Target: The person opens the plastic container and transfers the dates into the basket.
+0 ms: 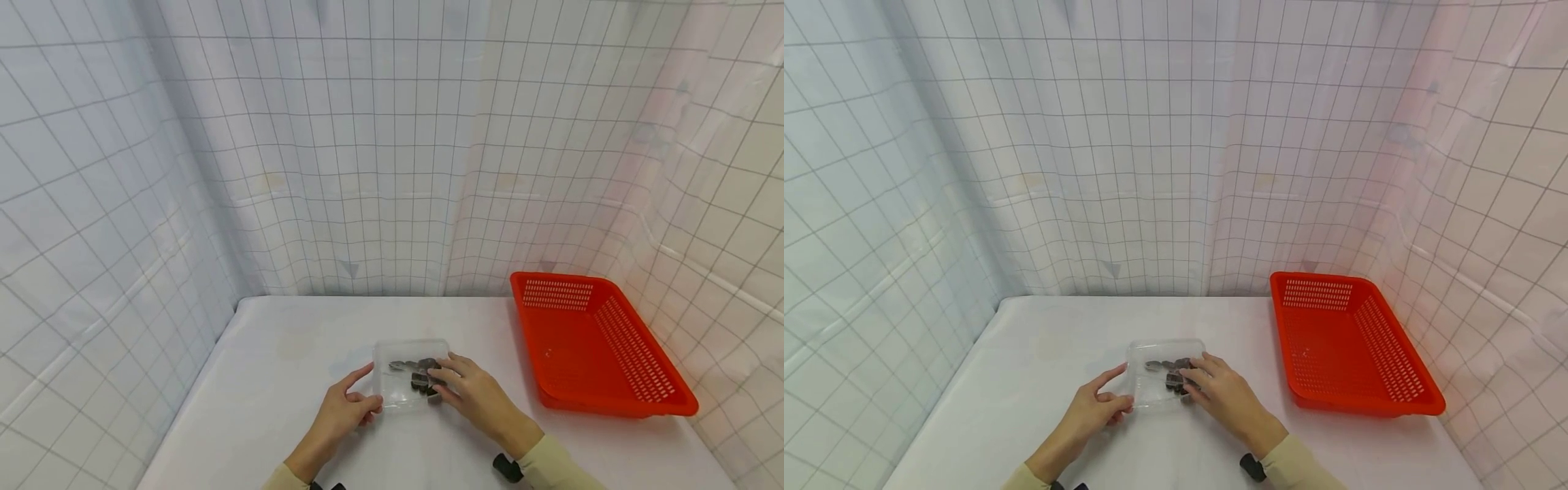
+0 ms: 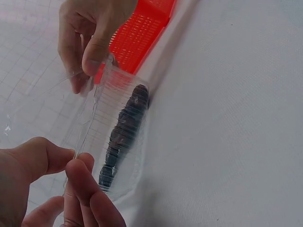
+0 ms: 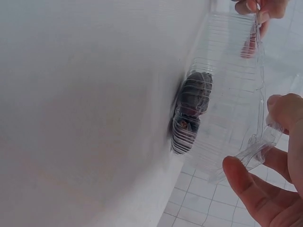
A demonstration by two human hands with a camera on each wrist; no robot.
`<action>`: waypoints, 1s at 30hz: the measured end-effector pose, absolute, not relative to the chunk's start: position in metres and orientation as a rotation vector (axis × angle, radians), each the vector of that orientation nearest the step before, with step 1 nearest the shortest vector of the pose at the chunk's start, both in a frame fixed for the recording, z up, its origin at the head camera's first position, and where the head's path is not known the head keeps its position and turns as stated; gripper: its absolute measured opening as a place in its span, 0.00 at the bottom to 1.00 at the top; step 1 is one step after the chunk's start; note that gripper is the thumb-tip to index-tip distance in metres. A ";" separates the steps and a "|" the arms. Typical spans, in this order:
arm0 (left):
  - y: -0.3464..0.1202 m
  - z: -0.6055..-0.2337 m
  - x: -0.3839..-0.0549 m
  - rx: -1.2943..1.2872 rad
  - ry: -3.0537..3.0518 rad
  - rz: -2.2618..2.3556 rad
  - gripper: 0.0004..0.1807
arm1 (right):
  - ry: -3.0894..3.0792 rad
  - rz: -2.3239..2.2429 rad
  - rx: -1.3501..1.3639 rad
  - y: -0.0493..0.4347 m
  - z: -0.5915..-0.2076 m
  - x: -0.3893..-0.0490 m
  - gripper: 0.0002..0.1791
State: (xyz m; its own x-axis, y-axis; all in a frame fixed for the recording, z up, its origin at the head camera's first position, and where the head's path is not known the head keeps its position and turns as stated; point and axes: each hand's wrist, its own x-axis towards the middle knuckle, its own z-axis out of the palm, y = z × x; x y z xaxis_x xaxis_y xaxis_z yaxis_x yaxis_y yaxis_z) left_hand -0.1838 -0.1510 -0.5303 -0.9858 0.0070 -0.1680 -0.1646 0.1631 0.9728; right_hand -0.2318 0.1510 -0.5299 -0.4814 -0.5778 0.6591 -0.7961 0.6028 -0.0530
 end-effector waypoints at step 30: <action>-0.146 -0.525 -0.185 -0.124 2.672 1.688 0.49 | -2.362 0.880 0.829 0.158 -0.500 -0.267 0.35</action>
State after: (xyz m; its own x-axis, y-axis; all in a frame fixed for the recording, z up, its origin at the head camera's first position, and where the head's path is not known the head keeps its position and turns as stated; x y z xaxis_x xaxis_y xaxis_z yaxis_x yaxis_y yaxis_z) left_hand -0.1855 -0.1464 -0.5254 -0.9967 -0.0773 -0.0239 -0.0548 0.4271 0.9025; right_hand -0.2666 0.1583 -0.4996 -0.6994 -0.3681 0.6126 -0.6793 0.6089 -0.4096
